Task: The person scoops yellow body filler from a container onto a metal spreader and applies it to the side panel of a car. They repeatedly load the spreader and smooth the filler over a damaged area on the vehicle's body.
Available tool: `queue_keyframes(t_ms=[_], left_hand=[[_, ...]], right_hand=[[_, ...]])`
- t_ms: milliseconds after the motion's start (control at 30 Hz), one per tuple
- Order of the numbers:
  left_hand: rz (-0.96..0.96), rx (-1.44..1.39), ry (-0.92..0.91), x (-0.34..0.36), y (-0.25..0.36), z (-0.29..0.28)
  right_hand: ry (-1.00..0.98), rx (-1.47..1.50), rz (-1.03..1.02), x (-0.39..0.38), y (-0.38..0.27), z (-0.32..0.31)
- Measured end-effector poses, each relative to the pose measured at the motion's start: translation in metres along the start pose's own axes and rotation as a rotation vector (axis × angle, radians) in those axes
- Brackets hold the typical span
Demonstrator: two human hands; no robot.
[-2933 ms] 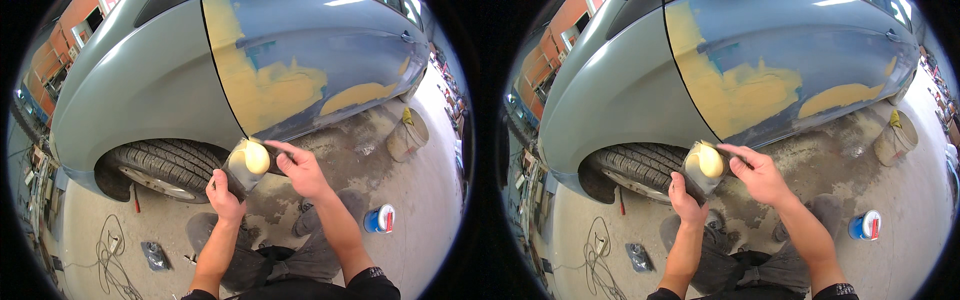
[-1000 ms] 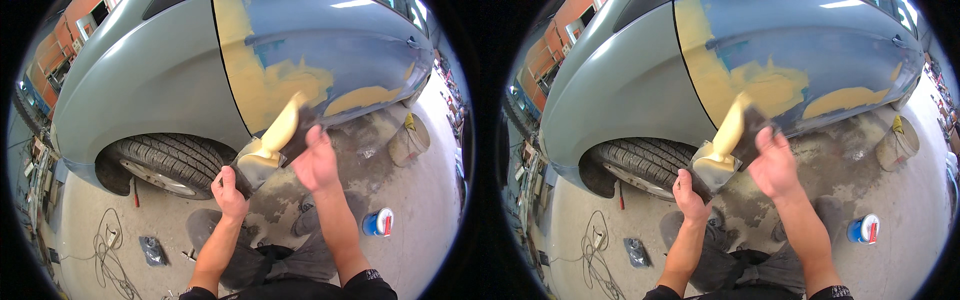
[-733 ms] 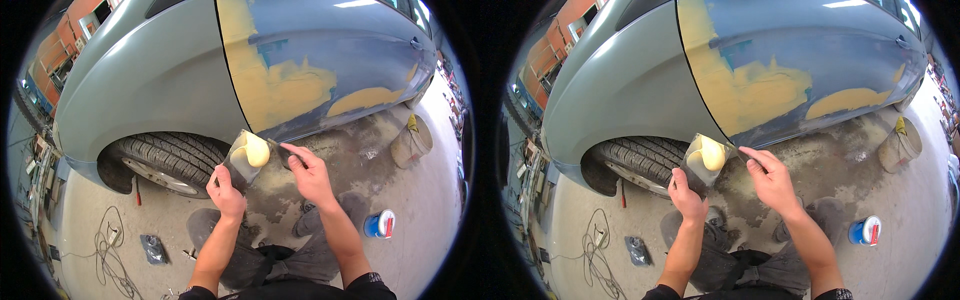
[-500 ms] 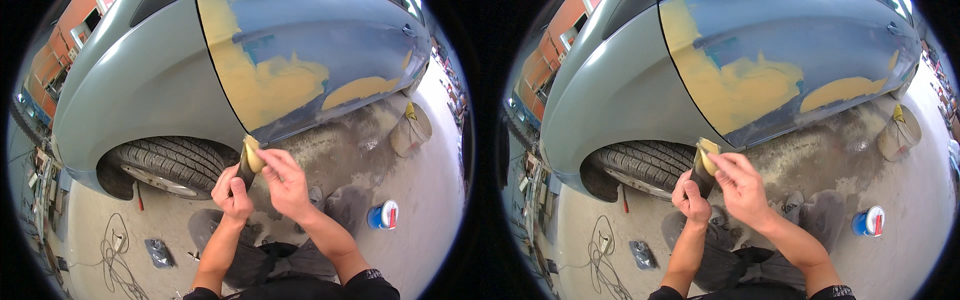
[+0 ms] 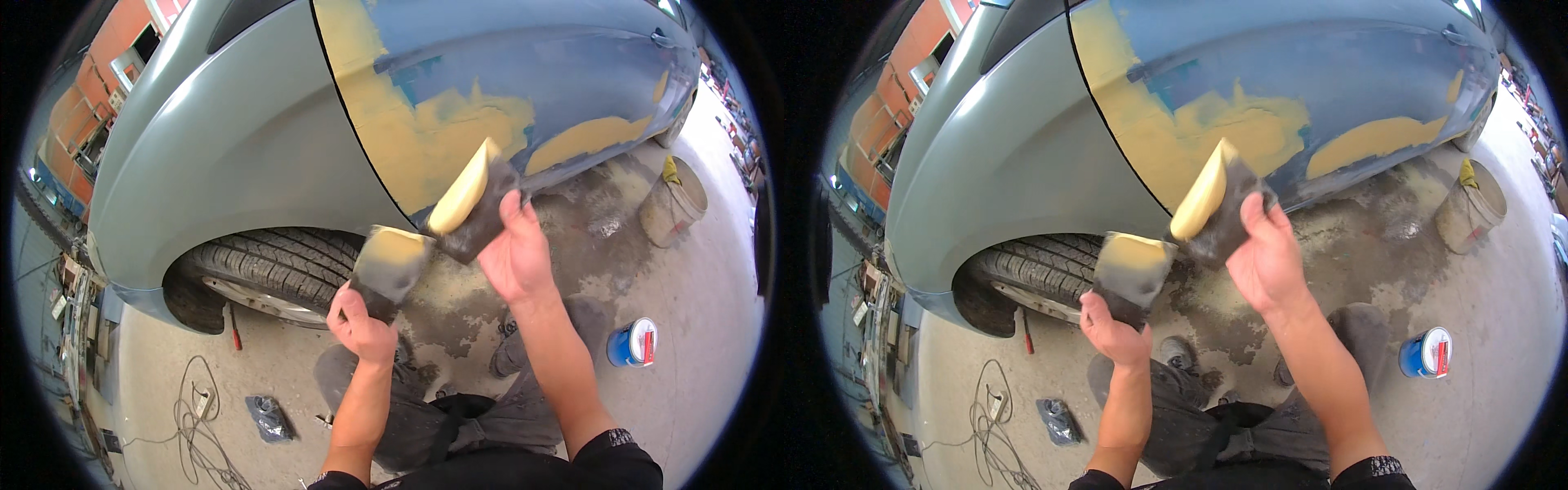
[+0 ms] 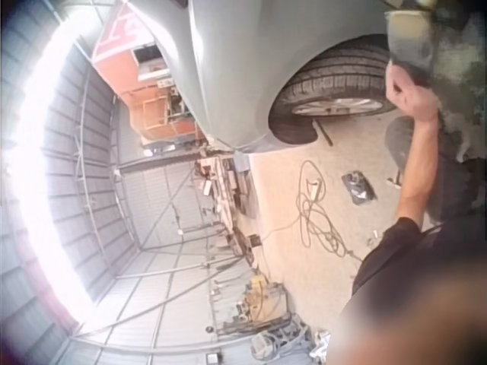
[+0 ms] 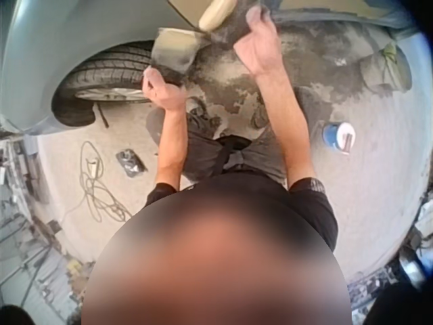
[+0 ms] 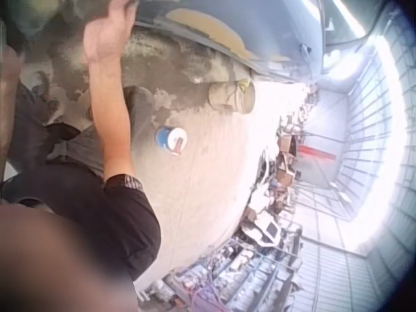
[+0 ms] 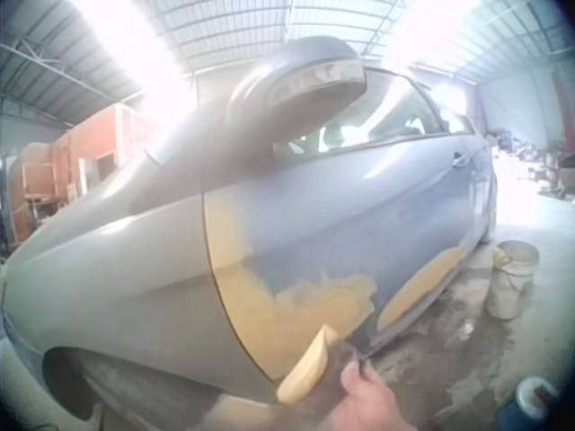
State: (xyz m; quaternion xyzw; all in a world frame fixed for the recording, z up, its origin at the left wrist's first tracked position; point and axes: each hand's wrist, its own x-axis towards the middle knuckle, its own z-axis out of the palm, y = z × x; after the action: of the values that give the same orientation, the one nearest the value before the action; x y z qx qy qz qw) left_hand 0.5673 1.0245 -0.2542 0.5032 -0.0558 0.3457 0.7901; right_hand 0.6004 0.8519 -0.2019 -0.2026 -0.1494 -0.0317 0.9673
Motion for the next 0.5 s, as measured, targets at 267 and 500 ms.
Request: queue_keyframes(t_ms=[267, 500], left_hand=[[-0.281, -0.130, 0.023, 0.003, 0.004, 0.008], [0.143, 0.327, -0.033, -0.007, -0.008, 0.007]], right_hand=[[-0.179, -1.242, 0.204, -0.021, 0.003, -0.007], [0.104, -0.944, 0.105, -0.033, 0.014, 0.002]])
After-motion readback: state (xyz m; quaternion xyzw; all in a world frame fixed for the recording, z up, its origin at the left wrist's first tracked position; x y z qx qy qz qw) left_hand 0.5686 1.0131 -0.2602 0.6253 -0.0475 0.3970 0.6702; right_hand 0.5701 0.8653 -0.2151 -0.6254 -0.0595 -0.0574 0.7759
